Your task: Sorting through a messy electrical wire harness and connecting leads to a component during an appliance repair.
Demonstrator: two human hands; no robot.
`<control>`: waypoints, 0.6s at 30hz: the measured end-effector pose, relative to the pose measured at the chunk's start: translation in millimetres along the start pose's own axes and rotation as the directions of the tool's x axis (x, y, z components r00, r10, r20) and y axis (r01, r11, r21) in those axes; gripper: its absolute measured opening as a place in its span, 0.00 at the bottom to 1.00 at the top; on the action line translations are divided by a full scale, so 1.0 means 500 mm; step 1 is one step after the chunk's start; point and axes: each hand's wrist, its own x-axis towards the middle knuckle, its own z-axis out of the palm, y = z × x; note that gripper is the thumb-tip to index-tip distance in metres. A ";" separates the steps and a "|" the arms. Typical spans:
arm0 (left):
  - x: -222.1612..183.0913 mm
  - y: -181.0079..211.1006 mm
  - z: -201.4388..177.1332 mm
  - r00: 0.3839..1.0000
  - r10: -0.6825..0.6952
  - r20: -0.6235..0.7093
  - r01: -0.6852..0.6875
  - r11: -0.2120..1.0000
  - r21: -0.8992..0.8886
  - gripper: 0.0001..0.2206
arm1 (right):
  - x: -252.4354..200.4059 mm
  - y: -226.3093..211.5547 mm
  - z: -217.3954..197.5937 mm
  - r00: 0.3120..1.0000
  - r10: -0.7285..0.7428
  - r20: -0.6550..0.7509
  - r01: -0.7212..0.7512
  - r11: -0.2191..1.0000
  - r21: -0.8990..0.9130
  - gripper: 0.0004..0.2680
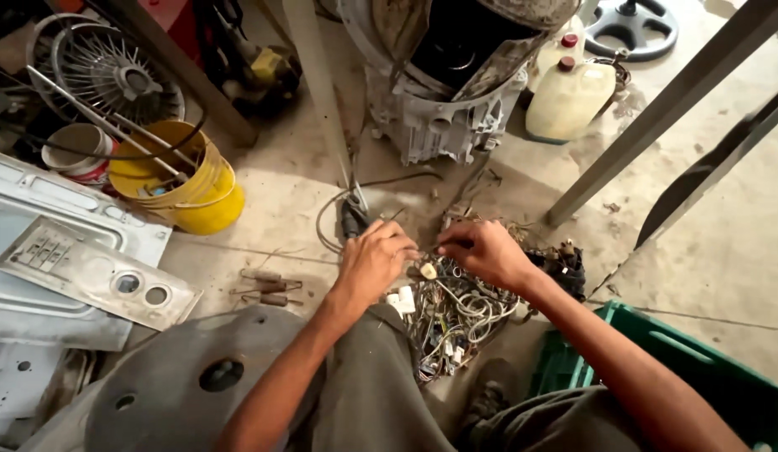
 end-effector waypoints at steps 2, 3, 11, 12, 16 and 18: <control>-0.001 -0.001 -0.001 0.997 0.011 0.082 -0.007 0.999 -0.042 0.04 | 0.000 0.000 0.000 1.000 -0.004 0.025 0.005 0.999 -0.040 0.06; -0.001 -0.001 -0.002 0.986 0.028 0.166 -0.013 0.996 -0.087 0.05 | 0.000 0.001 -0.001 0.999 -0.002 0.050 0.006 0.997 -0.079 0.05; -0.003 0.045 -0.063 0.922 0.040 0.384 0.123 0.913 -0.390 0.08 | -0.009 -0.010 -0.005 0.991 -0.023 0.129 0.030 0.998 -0.054 0.05; -0.006 0.040 -0.057 0.914 0.042 0.404 0.149 0.890 -0.430 0.08 | -0.011 -0.016 -0.007 0.987 -0.036 0.154 0.042 0.998 -0.039 0.04; -0.019 0.049 -0.067 0.940 0.047 0.337 0.110 0.895 -0.432 0.06 | -0.003 0.009 0.001 0.993 -0.003 0.119 0.009 0.999 -0.044 0.05; -0.030 0.032 -0.038 0.979 -0.024 0.201 0.074 0.967 -0.244 0.10 | 0.008 0.027 0.002 0.997 0.051 0.055 -0.050 0.999 -0.010 0.05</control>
